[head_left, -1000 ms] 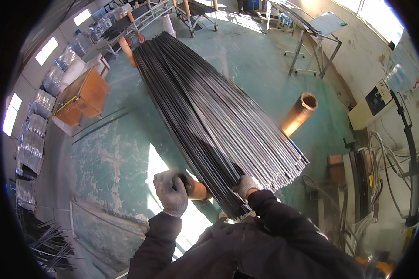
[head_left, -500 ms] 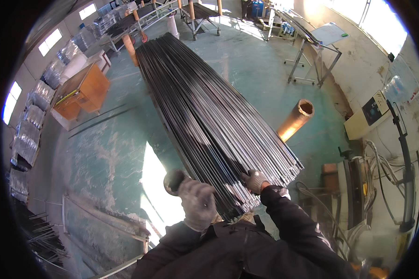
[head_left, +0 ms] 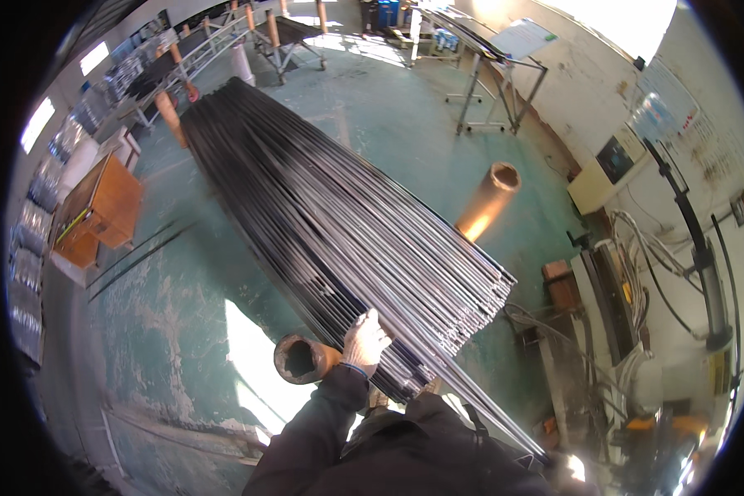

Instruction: The person repeatedly picks up bundles of long metal rods from a floor stack and feeds them into a yellow and white bending machine. The rods are guided through rollers and emerge bent, then are placed into a nearby rack. The cycle repeats throughout the clip.

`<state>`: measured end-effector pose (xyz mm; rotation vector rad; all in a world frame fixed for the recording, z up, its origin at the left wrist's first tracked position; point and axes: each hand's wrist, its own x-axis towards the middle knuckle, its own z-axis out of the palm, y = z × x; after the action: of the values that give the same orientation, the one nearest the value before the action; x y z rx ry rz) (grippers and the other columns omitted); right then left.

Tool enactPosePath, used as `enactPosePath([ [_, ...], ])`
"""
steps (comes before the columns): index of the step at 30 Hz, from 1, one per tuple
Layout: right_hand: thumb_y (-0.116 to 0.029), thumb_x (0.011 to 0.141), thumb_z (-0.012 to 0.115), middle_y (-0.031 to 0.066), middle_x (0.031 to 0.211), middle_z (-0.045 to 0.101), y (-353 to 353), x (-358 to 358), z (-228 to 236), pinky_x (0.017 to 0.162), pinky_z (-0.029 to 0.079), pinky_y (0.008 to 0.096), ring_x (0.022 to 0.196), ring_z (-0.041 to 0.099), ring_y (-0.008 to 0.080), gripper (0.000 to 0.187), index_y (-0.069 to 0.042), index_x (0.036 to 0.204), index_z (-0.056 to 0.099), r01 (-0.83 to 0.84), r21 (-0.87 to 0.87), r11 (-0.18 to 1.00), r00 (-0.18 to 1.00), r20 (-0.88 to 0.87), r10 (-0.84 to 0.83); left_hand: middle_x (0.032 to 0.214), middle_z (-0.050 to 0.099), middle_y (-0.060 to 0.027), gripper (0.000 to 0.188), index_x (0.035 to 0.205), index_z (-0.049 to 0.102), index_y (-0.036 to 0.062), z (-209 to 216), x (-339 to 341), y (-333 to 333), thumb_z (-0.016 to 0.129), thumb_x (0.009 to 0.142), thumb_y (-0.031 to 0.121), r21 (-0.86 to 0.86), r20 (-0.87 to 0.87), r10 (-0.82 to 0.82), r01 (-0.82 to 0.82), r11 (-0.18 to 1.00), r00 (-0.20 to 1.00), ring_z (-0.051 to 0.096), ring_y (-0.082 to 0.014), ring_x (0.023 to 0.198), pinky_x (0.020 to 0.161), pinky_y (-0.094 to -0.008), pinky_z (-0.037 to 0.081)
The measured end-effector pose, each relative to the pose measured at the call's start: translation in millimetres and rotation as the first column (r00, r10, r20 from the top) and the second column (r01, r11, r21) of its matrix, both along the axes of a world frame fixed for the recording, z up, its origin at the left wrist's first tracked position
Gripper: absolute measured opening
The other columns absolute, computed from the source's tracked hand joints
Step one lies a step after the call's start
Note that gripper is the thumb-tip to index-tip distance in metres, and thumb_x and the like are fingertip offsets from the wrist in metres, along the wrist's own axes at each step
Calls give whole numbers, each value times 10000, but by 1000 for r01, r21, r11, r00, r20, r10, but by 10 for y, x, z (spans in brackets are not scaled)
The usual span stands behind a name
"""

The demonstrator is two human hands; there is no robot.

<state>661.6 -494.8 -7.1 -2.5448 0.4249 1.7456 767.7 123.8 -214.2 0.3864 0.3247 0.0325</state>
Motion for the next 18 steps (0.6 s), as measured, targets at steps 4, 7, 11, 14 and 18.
enactPosePath([
  [4, -505, 990, 720, 110, 1339, 655, -3, -975, 103, 996, 534, 586, 1219, 650, 360, 457, -198, 1326, 671, -75, -139, 987, 914, 387, 124, 1076, 683, -126, 190, 1181, 621, 83, 439, 158, -334, 650, 1152, 268, -153, -180, 71, -99, 983, 981, 673, -314, 1012, 1061, -530, 558],
  [7, -384, 844, 821, 166, 793, 754, 410, -1312, -183, 731, 575, 552, 770, 740, 415, 293, -101, 837, 746, -117, -82, 990, 490, 862, 129, 941, 625, -89, 171, 1059, 637, 84, 960, 58, -754, 652, 1127, 240, -167, -198, -67, 33, 985, 978, 592, -266, 879, 885, -471, 525],
  [11, -227, 828, 774, 156, 679, 691, 322, -1486, -397, 653, 546, 538, 653, 700, 395, 159, -123, 754, 678, 18, 84, 996, 275, 958, -86, 805, 558, -40, 178, 905, 596, 115, 1481, -83, -1172, 654, 1067, 163, -62, -260, -171, 160, 985, 950, 541, -219, 769, 813, -435, 490],
  [14, -169, 832, 712, 195, 675, 698, -282, -1749, -396, 641, 562, 525, 647, 715, 408, 145, -90, 711, 694, 47, -158, 986, 326, 936, 134, 753, 509, -12, 239, 836, 553, 127, 1896, -173, -1740, 631, 1061, 149, 146, -111, -295, 309, 940, 949, 527, -206, 722, 779, -415, 483],
  [18, -151, 860, 692, 206, 962, 738, -1508, -2356, -358, 928, 569, 499, 1012, 714, 417, 149, -61, 954, 763, 366, -216, 905, 413, 909, 50, 731, 429, 51, 338, 816, 503, 167, 2743, 153, -2295, 622, 1130, 201, 472, 118, -178, 103, 876, 977, 439, -104, 660, 665, -313, 406],
])
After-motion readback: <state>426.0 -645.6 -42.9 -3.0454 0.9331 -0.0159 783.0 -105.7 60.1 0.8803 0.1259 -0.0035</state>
